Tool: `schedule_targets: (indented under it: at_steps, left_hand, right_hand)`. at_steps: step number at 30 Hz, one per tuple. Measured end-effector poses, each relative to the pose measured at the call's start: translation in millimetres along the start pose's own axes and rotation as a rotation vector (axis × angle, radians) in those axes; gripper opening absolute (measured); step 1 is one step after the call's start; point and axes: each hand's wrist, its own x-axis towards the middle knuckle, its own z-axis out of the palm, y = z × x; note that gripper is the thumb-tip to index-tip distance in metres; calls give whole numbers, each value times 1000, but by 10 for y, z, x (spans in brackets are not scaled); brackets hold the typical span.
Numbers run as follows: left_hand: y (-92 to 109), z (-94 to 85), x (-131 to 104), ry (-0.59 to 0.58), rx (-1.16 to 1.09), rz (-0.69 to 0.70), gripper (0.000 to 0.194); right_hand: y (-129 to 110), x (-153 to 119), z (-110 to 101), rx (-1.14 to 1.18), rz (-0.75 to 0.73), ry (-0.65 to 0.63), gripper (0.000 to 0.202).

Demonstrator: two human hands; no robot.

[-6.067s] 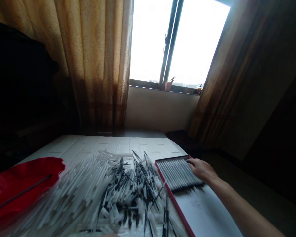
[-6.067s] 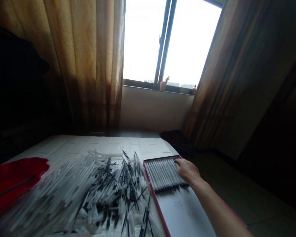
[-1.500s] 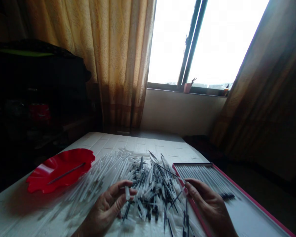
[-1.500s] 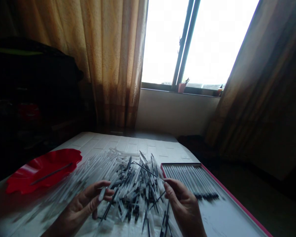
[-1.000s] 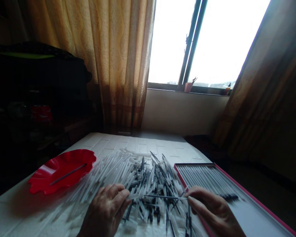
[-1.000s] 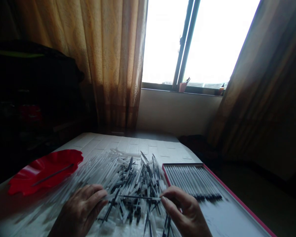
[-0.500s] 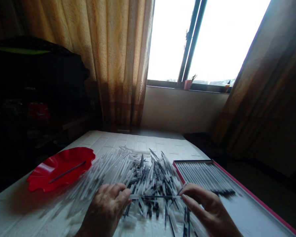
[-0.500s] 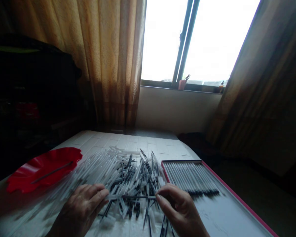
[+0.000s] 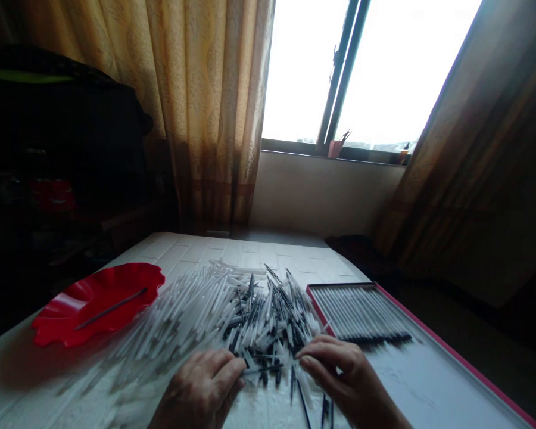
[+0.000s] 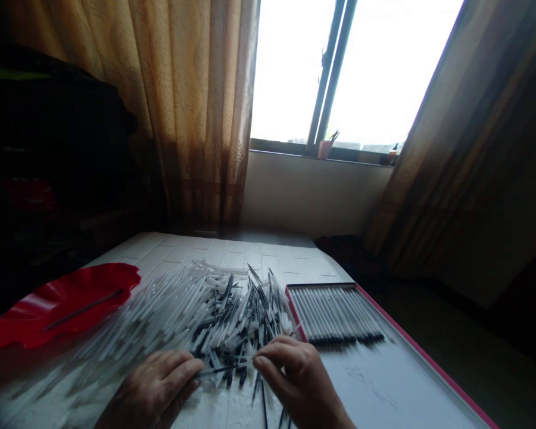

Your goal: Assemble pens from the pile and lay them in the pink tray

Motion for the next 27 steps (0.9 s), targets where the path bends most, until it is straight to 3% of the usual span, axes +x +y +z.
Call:
schedule_targets:
  at_steps: [7,11,15,20,27]
  left_hand:
    - [96,126,-122,-108,-216,-77,22]
    - [66,130,-137,-113,-270,-140,22]
    - [58,128,-119,-144,-281,-144,23]
    - [84,139,-95,-68,-218,-98,28]
    - [97,121,-94,-119,-214,-51,28]
  right_hand:
    - [1,-45,397,-166,-159,-123,28]
    - [50,-59,397,-256,-86,-118,28]
    - [91,-61,353,-523,-17,-234,24]
    - [92,-49,393,-675,9,-328,19]
    - [173,-42,499,-716,-5,-282,13]
